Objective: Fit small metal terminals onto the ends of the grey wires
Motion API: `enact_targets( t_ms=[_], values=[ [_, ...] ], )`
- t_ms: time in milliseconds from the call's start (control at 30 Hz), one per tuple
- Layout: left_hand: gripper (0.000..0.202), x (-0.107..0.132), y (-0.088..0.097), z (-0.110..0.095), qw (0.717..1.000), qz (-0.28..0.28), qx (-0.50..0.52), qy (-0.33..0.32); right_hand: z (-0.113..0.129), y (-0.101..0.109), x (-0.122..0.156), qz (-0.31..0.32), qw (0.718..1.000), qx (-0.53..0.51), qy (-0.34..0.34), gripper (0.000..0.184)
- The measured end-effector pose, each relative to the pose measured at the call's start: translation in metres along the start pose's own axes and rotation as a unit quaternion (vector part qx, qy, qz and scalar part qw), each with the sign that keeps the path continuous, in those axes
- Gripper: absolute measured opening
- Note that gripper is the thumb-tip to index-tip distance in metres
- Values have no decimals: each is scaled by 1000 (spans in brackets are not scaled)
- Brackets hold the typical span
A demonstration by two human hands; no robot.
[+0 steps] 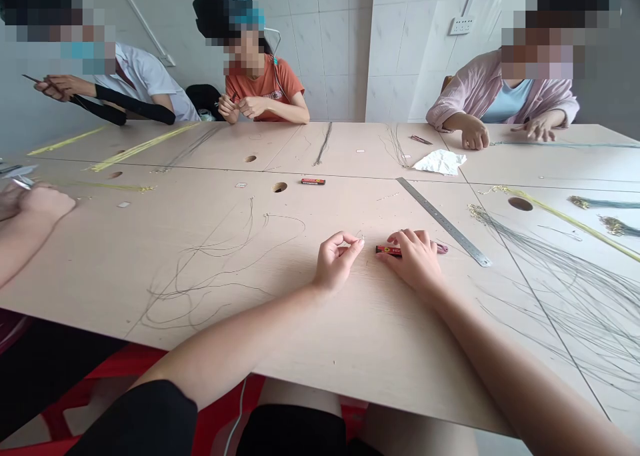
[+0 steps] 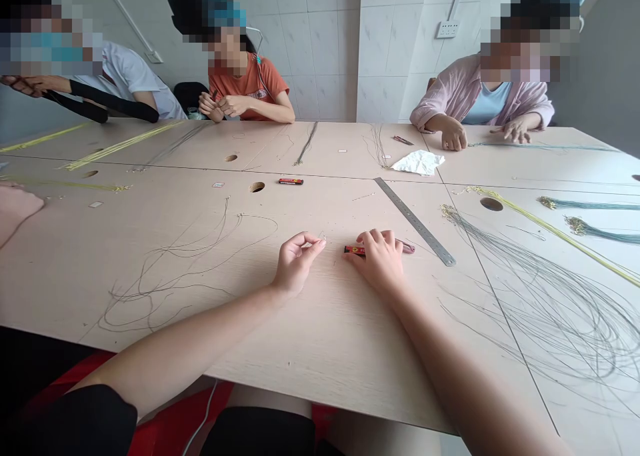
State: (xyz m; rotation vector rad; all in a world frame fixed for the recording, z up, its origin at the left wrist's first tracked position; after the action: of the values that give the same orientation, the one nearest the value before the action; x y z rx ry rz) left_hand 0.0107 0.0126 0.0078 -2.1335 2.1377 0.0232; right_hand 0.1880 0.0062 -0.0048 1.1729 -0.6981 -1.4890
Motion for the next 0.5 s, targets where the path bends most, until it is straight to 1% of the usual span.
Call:
enact_targets(
  t_ms=[100, 200, 300, 367, 500],
  values=[
    [31, 1, -1, -2, 1000, -2, 0, 0, -5, 1, -1, -13, 1000, -28, 0, 33],
    [31, 1, 0, -3, 1000, -3, -2, 0, -6, 2, -1, -8, 999, -32, -2, 35],
    [31, 1, 0, -3, 1000, 1, -5, 1, -4, 2, 0, -3, 1000, -28, 4, 32],
    [30, 1, 1, -3, 1000, 3, -8, 0, -2, 2, 1, -2, 1000, -24, 19, 29],
    [30, 0, 1, -1, 1000, 5, -8, -5, 2, 3, 2, 15, 999, -35, 31, 19]
  ],
)
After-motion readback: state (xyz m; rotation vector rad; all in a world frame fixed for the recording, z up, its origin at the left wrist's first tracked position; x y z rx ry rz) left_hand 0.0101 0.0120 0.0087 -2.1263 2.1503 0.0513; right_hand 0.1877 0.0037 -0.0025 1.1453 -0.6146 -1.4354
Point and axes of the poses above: each hand's wrist, its own x-axis away from the middle knuckle, its own y-axis out of the back of the hand, z = x × y, the point moved 1 cm from there along -x, towards the middle knuckle, and after that the axes turned 3 degrees about -z, right-handed, at the moved point
